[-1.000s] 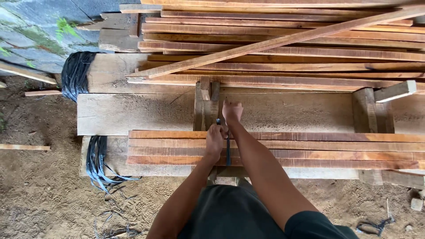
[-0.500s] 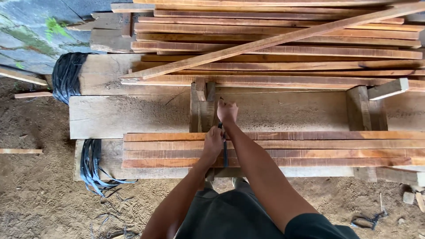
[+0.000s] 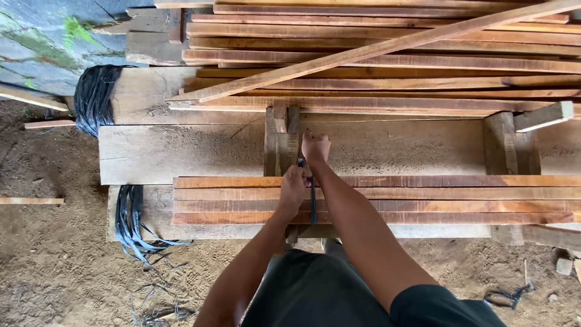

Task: Bundling multiple wooden slats together with plastic strapping and cutting the excess with scissors.

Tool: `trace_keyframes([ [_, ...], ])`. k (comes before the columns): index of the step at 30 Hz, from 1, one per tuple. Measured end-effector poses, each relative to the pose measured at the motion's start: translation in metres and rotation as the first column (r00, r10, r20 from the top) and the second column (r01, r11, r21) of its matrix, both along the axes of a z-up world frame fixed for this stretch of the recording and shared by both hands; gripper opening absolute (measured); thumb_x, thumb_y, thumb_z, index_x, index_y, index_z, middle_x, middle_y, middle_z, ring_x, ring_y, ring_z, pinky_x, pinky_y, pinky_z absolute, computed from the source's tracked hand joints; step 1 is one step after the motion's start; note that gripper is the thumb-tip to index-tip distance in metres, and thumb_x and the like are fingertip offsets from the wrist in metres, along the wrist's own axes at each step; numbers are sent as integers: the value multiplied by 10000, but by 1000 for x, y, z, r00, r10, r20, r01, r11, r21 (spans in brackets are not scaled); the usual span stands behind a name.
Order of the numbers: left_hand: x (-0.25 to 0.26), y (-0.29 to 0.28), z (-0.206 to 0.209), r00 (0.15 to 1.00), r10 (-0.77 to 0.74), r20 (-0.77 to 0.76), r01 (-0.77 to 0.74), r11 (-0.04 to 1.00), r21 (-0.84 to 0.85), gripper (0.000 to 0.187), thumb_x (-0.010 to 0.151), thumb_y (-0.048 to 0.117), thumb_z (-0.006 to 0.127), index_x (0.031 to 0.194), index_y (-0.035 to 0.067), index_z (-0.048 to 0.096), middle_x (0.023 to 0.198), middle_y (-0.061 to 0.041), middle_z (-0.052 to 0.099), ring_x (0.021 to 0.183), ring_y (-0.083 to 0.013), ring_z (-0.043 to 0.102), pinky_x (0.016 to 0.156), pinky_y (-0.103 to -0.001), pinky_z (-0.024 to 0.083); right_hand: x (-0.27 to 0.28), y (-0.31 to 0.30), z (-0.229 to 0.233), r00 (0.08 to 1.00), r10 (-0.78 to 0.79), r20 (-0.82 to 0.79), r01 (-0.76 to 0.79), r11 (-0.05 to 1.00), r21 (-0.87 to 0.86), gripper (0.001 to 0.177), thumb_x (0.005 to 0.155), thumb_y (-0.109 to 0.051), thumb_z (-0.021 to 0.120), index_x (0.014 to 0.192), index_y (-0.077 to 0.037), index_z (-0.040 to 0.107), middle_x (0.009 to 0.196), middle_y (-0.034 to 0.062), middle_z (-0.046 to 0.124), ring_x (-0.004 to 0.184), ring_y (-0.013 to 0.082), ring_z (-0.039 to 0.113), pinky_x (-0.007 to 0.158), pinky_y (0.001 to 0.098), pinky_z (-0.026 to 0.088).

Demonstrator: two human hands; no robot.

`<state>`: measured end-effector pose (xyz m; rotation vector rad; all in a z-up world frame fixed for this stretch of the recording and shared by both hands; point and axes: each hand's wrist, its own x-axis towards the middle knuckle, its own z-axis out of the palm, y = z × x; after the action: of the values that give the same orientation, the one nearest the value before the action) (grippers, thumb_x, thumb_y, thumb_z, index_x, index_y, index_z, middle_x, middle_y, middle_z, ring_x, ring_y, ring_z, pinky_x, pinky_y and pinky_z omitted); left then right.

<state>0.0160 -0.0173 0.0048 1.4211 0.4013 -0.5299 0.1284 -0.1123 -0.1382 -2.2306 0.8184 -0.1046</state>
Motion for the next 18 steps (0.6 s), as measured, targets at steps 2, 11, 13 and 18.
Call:
trace_keyframes([
  [2,3,0,2,999,17,48,-15,999,-48,213,1041,233,389,855,141,436,759,5,304,705,-126,379,710,-396,422,-4,1,30,998,-57,10,56,996,75,386,748,-301,533,564,14,658,619,253,634,719,454,684,754,543,529],
  [11,-3,-3,16,999,0,36,2,999,-54,168,993,194,449,836,135,429,740,-9,299,687,-151,362,692,-433,377,0,-2,31,982,-140,130,108,968,225,370,767,-282,590,505,-21,608,565,206,599,666,400,686,708,497,538],
  [13,-8,-2,11,999,-24,29,24,1000,-16,173,1007,212,438,868,115,474,759,-32,342,718,-172,417,713,-473,403,-5,-1,30,981,-150,125,117,964,239,374,765,-297,603,505,-28,606,578,214,603,696,422,690,727,527,536],
  [18,-7,0,15,996,-10,87,18,996,-90,200,1038,197,379,858,130,436,741,7,238,664,-145,305,671,-446,336,-4,-1,32,995,-60,77,43,978,205,396,798,-306,580,479,-73,549,597,182,592,766,409,671,872,522,506],
])
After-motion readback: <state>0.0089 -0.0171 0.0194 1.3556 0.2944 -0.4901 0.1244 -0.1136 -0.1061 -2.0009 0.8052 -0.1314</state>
